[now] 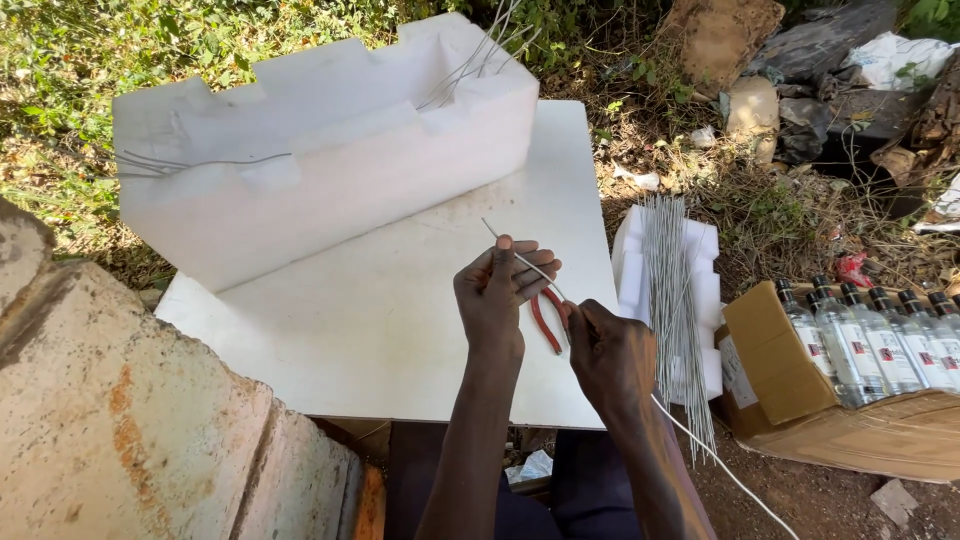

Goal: A person uses wire cutters to snip a long metal wire into numerous small segments on a white table.

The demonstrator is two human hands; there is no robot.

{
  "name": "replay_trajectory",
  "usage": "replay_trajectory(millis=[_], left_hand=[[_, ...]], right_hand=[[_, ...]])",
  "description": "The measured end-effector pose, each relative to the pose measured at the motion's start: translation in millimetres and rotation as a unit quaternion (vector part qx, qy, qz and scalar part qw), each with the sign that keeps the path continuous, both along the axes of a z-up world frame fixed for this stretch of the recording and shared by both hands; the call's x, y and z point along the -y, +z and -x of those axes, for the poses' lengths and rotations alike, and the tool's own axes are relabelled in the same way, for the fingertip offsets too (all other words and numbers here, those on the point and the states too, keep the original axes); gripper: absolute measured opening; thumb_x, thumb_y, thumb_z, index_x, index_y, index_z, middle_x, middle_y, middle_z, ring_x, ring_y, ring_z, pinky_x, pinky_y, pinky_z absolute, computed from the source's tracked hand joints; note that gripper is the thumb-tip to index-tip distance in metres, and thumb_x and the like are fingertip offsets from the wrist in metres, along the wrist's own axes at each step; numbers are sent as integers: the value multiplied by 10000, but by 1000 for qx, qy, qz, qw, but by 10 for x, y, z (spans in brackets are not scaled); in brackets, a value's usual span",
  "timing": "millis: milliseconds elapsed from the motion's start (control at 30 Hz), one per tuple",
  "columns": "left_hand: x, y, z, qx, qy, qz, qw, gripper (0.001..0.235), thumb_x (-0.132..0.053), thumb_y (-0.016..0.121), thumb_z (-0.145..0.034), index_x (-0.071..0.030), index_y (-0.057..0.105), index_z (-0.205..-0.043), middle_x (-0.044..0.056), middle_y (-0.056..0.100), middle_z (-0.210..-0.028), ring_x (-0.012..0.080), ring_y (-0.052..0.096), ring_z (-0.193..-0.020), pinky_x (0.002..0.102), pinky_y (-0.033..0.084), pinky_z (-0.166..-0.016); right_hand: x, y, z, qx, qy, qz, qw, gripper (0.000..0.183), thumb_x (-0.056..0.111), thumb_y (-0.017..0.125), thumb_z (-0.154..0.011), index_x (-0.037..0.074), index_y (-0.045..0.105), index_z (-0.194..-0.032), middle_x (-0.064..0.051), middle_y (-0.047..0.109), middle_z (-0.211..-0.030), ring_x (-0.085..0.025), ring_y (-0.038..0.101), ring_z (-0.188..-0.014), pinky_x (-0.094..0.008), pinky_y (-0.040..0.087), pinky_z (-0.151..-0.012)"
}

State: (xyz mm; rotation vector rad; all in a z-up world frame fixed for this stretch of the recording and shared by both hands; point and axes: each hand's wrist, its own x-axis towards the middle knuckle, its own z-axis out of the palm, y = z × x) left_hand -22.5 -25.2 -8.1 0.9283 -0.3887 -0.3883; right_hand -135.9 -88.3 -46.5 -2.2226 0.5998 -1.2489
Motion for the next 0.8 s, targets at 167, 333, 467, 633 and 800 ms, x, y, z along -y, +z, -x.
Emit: replay_trajectory(millis=[167, 333, 467, 633, 800], left_hand=[[-2, -37, -60, -7, 3, 6, 1000, 363, -263, 566, -1013, 53, 710, -907, 247, 716, -762, 356, 750, -757, 504, 622, -773], [-56, -27, -45, -72, -19, 40, 996, 364, -274, 564, -1015, 50, 706, -930, 248, 709, -764, 362, 746, -772, 522, 613, -822], [-119, 84, -69, -7, -63, 52, 997, 377, -325, 585, -1003, 25, 674, -1110, 232, 720, -878, 339, 741, -836, 535, 591, -863], [-184, 36, -162, 31, -117, 106, 987, 439, -356, 543, -1020, -5, 595, -1277, 179, 713, -994, 271, 732, -876, 495, 585, -909], [-152, -23, -244, 69, -149, 133, 978, 384, -215, 555, -1023, 39, 567, -1311, 227, 697, -1091, 321, 720, -961, 518, 559, -949]], right_hand=[[-12, -45, -37, 22, 38, -23, 999, 406, 177, 624, -943, 132, 534, -549, -21, 310, -295, -119, 293, -283, -258, 275, -395], [-20, -102, -38, 17, 58, -36, 997, 401, 165, 607, -962, 118, 578, -565, -44, 338, -310, -119, 293, -301, -271, 278, -395], [-74, 97, -14, 12, 73, -70, 995, 409, 180, 597, -977, 101, 587, -575, -65, 373, -318, -130, 300, -325, -294, 299, -393], [-9, -33, -36, 33, 165, -173, 970, 459, 233, 591, -989, 103, 595, -549, 20, 346, -323, -63, 289, -364, -240, 285, -397], [-7, 7, 4, 22, 198, -178, 964, 473, 224, 581, -997, 69, 602, -550, -3, 367, -338, -61, 289, -368, -231, 263, -394]])
